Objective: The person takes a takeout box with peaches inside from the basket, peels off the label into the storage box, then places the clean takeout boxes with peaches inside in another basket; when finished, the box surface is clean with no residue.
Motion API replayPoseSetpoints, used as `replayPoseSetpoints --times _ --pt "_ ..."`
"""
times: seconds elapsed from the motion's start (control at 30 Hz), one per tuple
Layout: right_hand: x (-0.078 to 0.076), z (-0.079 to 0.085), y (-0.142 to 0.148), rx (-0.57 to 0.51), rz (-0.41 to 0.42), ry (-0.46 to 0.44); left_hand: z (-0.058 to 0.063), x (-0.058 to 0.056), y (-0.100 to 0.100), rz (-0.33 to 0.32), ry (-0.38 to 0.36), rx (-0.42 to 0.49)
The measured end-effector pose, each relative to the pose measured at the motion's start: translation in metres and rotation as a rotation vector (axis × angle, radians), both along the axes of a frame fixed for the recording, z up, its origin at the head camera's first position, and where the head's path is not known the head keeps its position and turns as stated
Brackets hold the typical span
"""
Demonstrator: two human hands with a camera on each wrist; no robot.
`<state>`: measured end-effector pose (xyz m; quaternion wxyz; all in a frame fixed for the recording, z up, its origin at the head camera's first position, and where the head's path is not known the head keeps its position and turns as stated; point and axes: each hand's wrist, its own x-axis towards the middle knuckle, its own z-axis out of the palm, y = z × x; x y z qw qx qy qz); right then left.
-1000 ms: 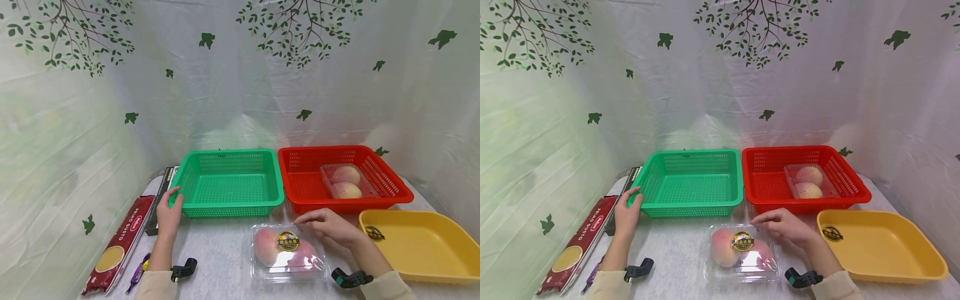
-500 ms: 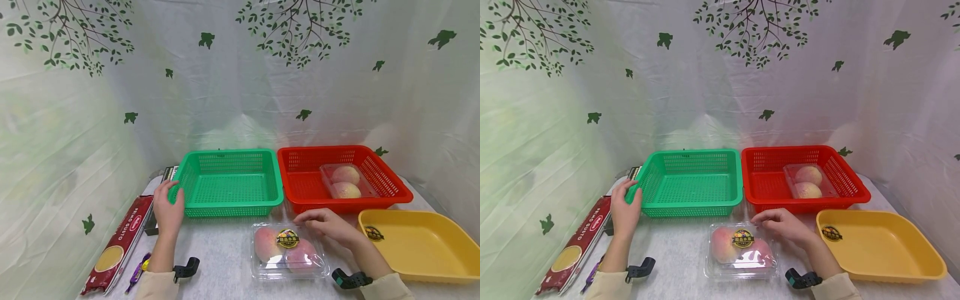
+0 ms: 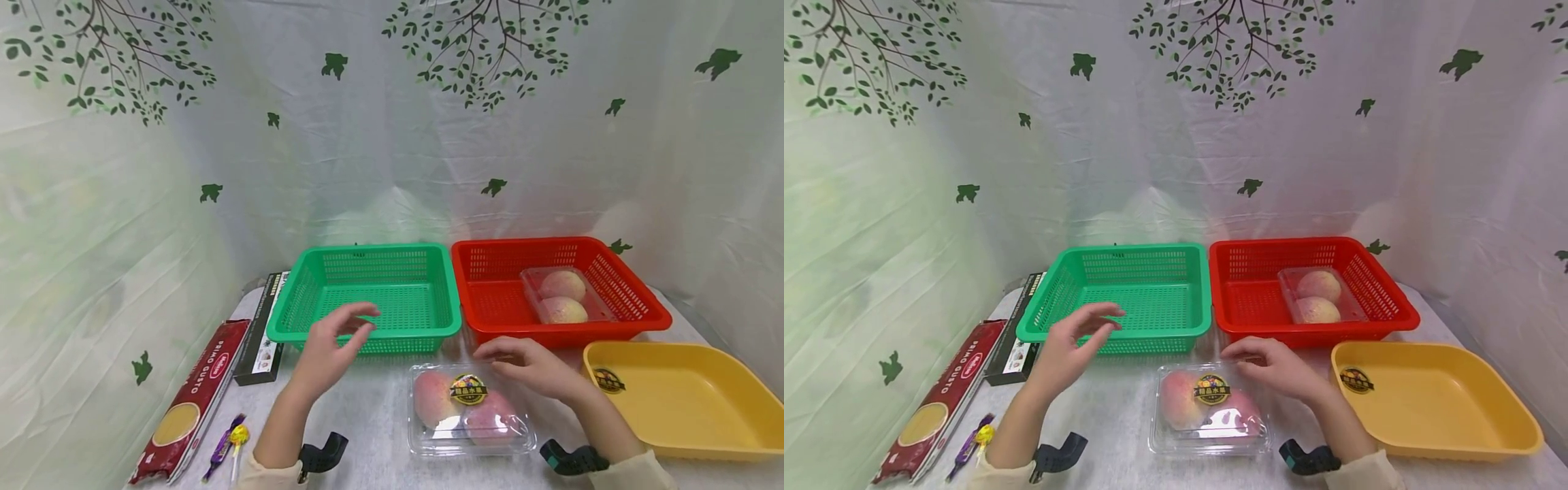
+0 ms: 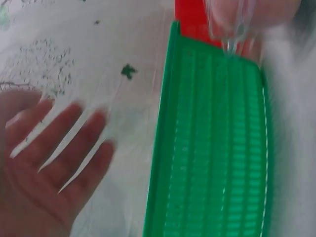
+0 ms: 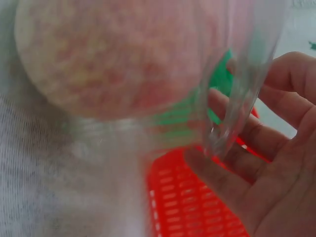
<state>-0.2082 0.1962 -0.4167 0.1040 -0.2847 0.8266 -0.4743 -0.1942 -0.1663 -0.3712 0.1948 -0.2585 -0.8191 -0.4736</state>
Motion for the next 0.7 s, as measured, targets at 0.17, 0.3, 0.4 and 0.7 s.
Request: replayPoseSetpoints --times 0.17,0.3,0.4,0.7 --pt "0.007 0.006 -0.009 0.022 0.037 0.085 -0.006 0.005 0.016 -0.281 -0.225 -0.173" --pt "0.012 0.010 -0.016 0.049 0.066 0.113 -0.014 0.005 0.023 -0.365 -0.320 -0.257" --pt "0.014 0.011 -0.021 0.064 0.085 0.089 -0.019 0.005 0.027 -0.391 -0.360 -0.316" --pt "0.014 0.006 -0.024 0.088 0.108 0.076 -0.041 0.001 0.039 -0.462 -0.455 -0.431"
